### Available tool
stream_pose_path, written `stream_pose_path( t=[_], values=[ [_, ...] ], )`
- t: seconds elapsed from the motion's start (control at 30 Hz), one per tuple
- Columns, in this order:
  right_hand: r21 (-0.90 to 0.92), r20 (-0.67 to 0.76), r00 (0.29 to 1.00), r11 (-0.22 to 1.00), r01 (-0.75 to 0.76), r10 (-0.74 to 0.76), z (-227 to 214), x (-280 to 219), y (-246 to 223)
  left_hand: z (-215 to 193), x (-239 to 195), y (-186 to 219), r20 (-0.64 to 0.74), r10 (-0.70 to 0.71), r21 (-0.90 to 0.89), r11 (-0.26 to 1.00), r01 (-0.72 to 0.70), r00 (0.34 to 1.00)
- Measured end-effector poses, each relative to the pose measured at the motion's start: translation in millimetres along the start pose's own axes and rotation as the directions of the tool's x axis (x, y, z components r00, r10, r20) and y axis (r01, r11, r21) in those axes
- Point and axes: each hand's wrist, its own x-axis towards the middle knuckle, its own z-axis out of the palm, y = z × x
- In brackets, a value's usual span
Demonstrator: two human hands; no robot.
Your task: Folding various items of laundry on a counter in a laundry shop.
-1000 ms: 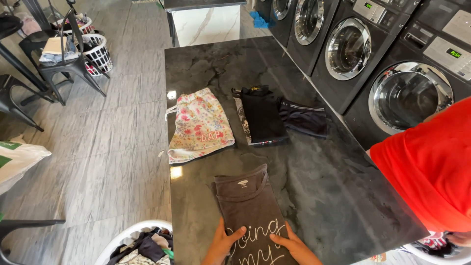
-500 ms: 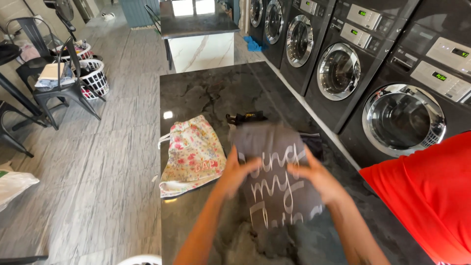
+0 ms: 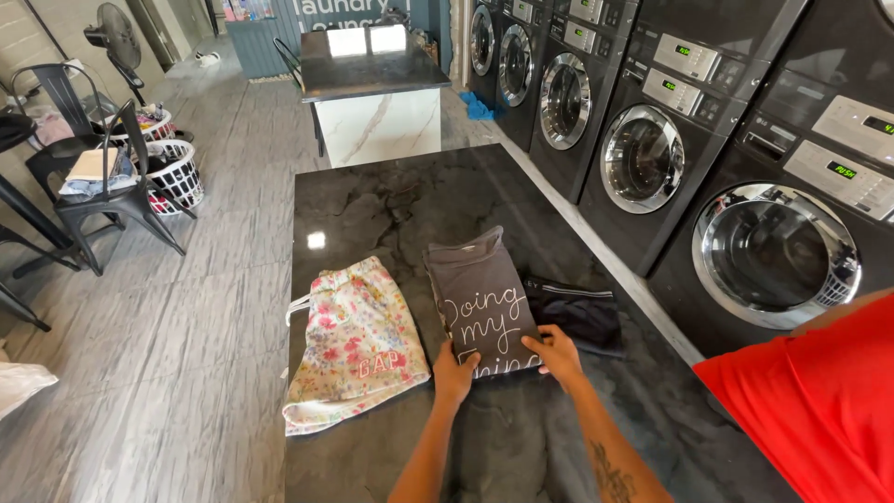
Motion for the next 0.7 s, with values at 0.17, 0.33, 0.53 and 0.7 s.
stream_pose_path(
  t=[0.17,0.33,0.53,0.7],
  values=[
    [-0.069,-0.023,0.999,0.997,0.024,-0.026,-5,17,26,-2,-44,33,-0.145,0.070,0.070,0.996,-0.060,0.987],
    [-0.352,-0.060,0.992,0.933,0.079,-0.107,1,-17,-9,-1,-59,28,-0.193,0.163,-0.029,0.985,-0.171,0.968],
    [-0.448,-0.099,0.994,0.889,-0.092,0.053,4,-28,-30,-11,-59,26,-0.090,-0.058,-0.072,0.996,0.051,0.994],
    [-0.612,-0.169,0.985,0.788,-0.071,-0.043,8,-48,-33,-32,-77,21,0.117,-0.102,-0.089,0.990,0.112,0.988]
  ],
)
